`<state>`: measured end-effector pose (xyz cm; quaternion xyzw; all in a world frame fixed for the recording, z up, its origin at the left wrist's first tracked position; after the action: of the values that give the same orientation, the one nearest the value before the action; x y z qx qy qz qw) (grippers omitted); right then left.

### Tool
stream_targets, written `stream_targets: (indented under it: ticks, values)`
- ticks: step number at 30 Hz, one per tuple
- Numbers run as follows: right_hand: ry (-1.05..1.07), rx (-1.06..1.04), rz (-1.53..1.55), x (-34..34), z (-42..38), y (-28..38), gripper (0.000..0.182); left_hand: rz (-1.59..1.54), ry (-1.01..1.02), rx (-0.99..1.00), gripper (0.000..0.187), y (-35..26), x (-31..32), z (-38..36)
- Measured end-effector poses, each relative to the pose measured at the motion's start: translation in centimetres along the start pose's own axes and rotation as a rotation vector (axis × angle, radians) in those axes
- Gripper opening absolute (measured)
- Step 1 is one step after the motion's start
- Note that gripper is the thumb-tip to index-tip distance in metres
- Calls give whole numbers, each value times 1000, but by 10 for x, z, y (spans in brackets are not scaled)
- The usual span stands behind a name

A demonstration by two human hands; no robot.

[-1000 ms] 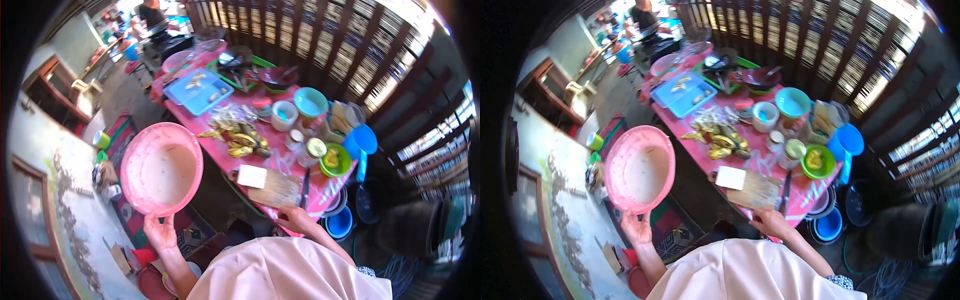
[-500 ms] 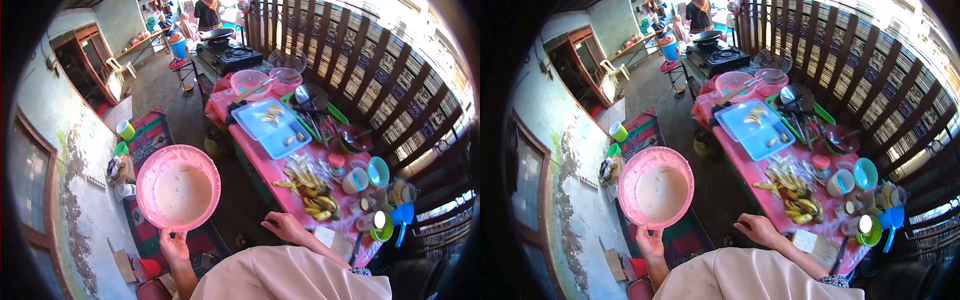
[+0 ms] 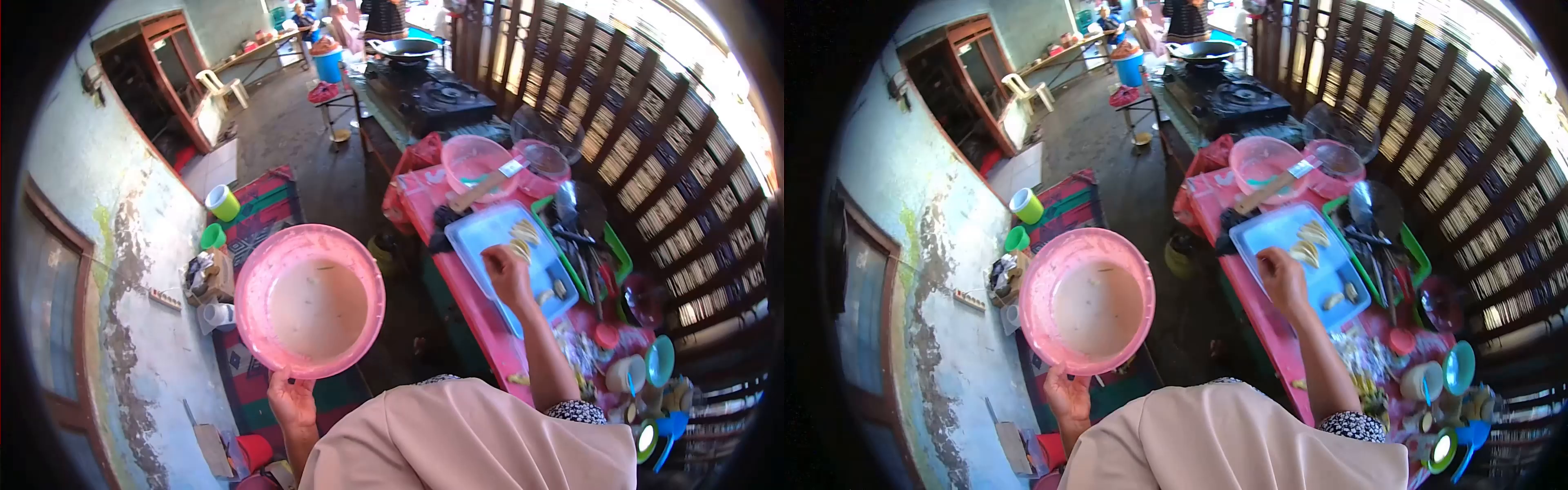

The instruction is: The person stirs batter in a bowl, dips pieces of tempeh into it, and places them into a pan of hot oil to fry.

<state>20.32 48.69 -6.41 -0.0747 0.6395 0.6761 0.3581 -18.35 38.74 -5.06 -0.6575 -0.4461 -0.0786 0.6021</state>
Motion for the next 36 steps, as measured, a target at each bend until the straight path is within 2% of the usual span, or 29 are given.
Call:
stream_targets:
  ticks: [1,6,8,11,19,21,25,28,30,31,33,36]
  values:
    - [-54,-25,-7,6,28,-1,11,0,32,3,34,1,9,15]
    - [4,-23,-172,50,150,-27,22,80,-36,-22,39,8,39,73]
    - [-100,-124,-363,67,189,-42,29,72,-68,-15,39,17,48,90]
    - [-2,-117,-520,79,230,-58,33,62,-117,-30,39,29,55,112]
    - [73,52,-581,92,269,-96,32,149,-69,-105,38,38,93,220]
    - [206,20,-529,91,270,-99,26,170,-43,-113,39,39,114,247]
    - [238,91,-613,92,268,-91,20,207,23,-179,39,41,148,295]
    - [342,117,-609,85,274,-94,15,205,67,-222,35,53,164,328]
    - [126,70,-524,79,278,-90,12,234,104,-260,34,58,173,348]
    - [122,91,-526,73,282,-87,12,249,131,-276,34,61,178,358]
    - [-152,101,-314,51,285,-87,10,271,161,-313,34,74,184,373]
    - [-318,-4,-391,29,286,-57,12,279,211,-367,34,83,202,388]
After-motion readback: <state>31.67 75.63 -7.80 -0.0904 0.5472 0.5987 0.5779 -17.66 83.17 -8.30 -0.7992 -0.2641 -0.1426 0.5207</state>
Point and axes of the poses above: each hand's wrist, its own z-axis towards the middle knuckle, its own x-axis out of the palm, y = z × x, the point moved 1 cm from there along z, towards the middle knuckle, and after that the axes turned 9 degrees about x, right-handed, at the moved point
